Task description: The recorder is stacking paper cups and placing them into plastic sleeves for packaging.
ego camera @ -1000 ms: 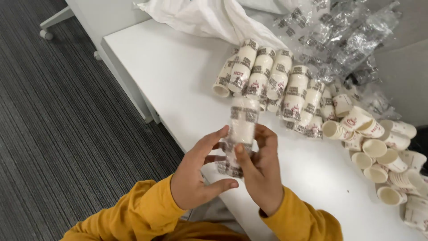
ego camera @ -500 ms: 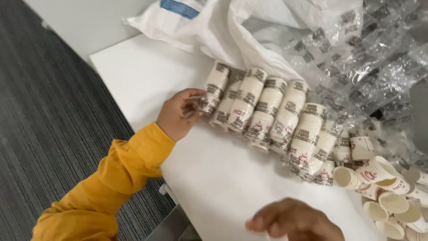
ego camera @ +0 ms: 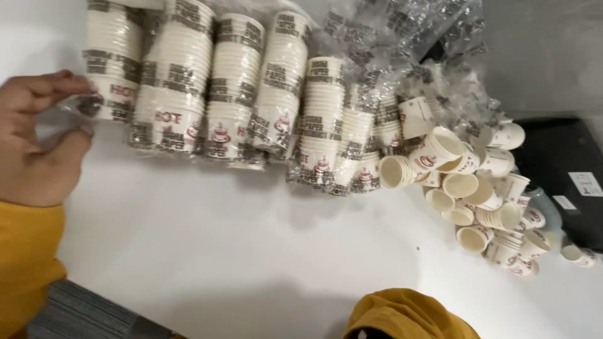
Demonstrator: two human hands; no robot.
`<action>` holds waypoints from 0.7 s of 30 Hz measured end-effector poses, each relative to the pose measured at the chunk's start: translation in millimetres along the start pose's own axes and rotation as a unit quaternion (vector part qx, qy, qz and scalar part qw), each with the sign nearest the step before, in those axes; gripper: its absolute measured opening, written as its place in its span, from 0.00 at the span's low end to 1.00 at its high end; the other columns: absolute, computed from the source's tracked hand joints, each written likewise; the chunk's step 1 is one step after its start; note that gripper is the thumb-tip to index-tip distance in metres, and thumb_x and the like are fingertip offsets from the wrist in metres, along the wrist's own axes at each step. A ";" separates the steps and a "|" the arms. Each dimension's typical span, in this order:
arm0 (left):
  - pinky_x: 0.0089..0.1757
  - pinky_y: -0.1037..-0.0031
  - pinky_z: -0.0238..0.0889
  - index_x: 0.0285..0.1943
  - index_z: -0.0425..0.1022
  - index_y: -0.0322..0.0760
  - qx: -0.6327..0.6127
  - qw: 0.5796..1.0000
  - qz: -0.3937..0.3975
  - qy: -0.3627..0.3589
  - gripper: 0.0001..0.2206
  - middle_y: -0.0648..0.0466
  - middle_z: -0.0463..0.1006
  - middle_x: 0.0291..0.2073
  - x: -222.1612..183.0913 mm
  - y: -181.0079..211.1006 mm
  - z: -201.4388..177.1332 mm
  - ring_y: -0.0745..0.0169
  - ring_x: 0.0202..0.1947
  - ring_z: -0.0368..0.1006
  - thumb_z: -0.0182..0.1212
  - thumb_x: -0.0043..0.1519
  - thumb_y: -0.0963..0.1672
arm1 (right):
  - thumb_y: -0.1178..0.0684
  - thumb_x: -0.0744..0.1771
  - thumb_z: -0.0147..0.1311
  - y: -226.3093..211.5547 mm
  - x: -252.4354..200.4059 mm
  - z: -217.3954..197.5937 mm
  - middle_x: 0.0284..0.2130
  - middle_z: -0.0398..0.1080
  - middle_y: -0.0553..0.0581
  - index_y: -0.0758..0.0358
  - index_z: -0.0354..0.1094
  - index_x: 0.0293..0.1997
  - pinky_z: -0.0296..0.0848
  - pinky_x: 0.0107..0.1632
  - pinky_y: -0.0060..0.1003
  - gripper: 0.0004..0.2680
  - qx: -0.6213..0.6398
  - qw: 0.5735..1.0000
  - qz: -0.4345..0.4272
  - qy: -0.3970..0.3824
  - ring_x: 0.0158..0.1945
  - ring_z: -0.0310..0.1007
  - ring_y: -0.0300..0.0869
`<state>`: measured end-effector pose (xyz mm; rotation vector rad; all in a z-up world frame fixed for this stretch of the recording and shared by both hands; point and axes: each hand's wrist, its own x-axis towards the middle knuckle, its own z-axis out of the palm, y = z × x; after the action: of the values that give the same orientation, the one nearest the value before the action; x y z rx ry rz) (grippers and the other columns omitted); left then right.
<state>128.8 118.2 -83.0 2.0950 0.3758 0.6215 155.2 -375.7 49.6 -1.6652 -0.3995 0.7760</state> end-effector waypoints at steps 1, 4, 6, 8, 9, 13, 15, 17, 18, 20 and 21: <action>0.66 0.68 0.62 0.56 0.65 0.26 -0.020 0.999 0.038 0.005 0.16 0.44 0.75 0.56 -1.7 -7.8 2.7 0.57 0.64 0.71 0.58 0.61 0.32 | 0.50 0.68 0.52 8.9 -2.9 -2.7 0.53 0.68 0.61 0.70 0.61 0.55 0.76 0.51 0.39 0.14 0.003 1.000 0.002 0.000 0.52 0.73 0.48; 0.65 0.66 0.63 0.53 0.63 0.27 -0.027 0.998 0.061 0.012 0.13 0.45 0.75 0.53 -3.6 -5.7 12.0 0.57 0.59 0.72 0.61 0.63 0.34 | 0.49 0.68 0.51 144.2 -38.9 -23.2 0.51 0.68 0.61 0.69 0.61 0.54 0.75 0.50 0.39 0.14 0.016 1.000 0.006 -0.017 0.51 0.73 0.48; 0.59 0.67 0.66 0.52 0.66 0.29 0.002 0.999 0.042 0.032 0.12 0.46 0.77 0.51 -4.4 -1.7 6.4 0.57 0.55 0.75 0.65 0.64 0.36 | 0.48 0.68 0.51 207.3 -56.9 -42.1 0.51 0.68 0.60 0.69 0.61 0.53 0.75 0.50 0.39 0.14 0.026 0.998 0.000 -0.057 0.50 0.72 0.48; 0.52 0.65 0.71 0.48 0.69 0.29 0.061 0.994 0.077 0.048 0.13 0.46 0.79 0.46 -6.7 -2.0 -8.0 0.53 0.49 0.77 0.73 0.66 0.39 | 0.47 0.68 0.51 216.7 -39.7 -53.7 0.50 0.68 0.60 0.69 0.61 0.53 0.75 0.49 0.38 0.14 0.044 0.993 -0.003 -0.109 0.49 0.72 0.47; 0.52 0.65 0.71 0.48 0.69 0.29 0.073 0.993 0.064 0.060 0.13 0.46 0.79 0.46 -9.9 -9.1 -10.2 0.53 0.49 0.77 0.73 0.66 0.39 | 0.47 0.68 0.50 213.1 -26.9 -52.9 0.49 0.68 0.60 0.69 0.61 0.52 0.75 0.49 0.38 0.14 0.051 0.990 -0.004 -0.133 0.49 0.72 0.47; 0.53 0.64 0.69 0.40 0.69 0.34 0.107 0.985 0.119 0.062 0.13 0.50 0.80 0.38 -15.3 -21.7 -12.1 0.53 0.47 0.76 0.74 0.64 0.40 | 0.45 0.69 0.50 197.5 15.7 -41.8 0.47 0.67 0.60 0.68 0.61 0.51 0.74 0.48 0.38 0.14 0.071 0.976 -0.004 -0.204 0.47 0.71 0.47; 0.56 0.62 0.67 0.38 0.68 0.36 0.102 0.983 0.132 0.070 0.14 0.51 0.80 0.39 -15.2 -17.2 -13.8 0.53 0.47 0.76 0.74 0.63 0.40 | 0.44 0.69 0.50 189.0 28.2 -30.7 0.46 0.67 0.59 0.68 0.61 0.50 0.74 0.48 0.38 0.14 0.078 0.971 -0.003 -0.225 0.46 0.71 0.46; 0.56 0.58 0.65 0.41 0.69 0.33 0.093 0.987 0.112 0.066 0.13 0.50 0.79 0.41 -12.0 -11.0 -17.1 0.49 0.47 0.74 0.73 0.62 0.41 | 0.43 0.69 0.49 182.5 37.0 -16.8 0.45 0.67 0.59 0.67 0.61 0.49 0.74 0.47 0.38 0.15 0.088 0.967 -0.005 -0.239 0.46 0.70 0.46; 0.56 0.58 0.65 0.41 0.69 0.33 0.094 0.987 0.112 0.069 0.13 0.50 0.79 0.41 -12.8 -10.0 -15.9 0.49 0.47 0.74 0.73 0.62 0.41 | 0.43 0.69 0.49 177.9 42.1 -8.0 0.45 0.67 0.59 0.67 0.61 0.49 0.74 0.47 0.38 0.15 0.095 0.965 -0.008 -0.244 0.45 0.70 0.46; 0.56 0.56 0.64 0.45 0.69 0.34 0.081 0.989 0.104 0.062 0.13 0.50 0.78 0.41 -11.0 -6.8 -18.5 0.50 0.46 0.75 0.73 0.61 0.41 | 0.42 0.69 0.49 172.7 54.8 15.0 0.44 0.67 0.59 0.67 0.61 0.48 0.74 0.47 0.38 0.15 0.113 0.960 -0.022 -0.256 0.44 0.70 0.46; 0.56 0.56 0.64 0.45 0.69 0.34 0.087 0.988 0.107 0.064 0.13 0.50 0.78 0.41 -9.4 -4.3 -21.0 0.50 0.46 0.75 0.73 0.61 0.41 | 0.42 0.69 0.49 171.4 58.7 28.9 0.44 0.67 0.59 0.67 0.61 0.48 0.73 0.47 0.37 0.15 0.124 0.956 -0.029 -0.263 0.44 0.69 0.46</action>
<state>109.1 130.3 -79.3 2.2884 0.2869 0.8803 152.4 -359.2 -133.1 -1.1939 -0.6878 1.1758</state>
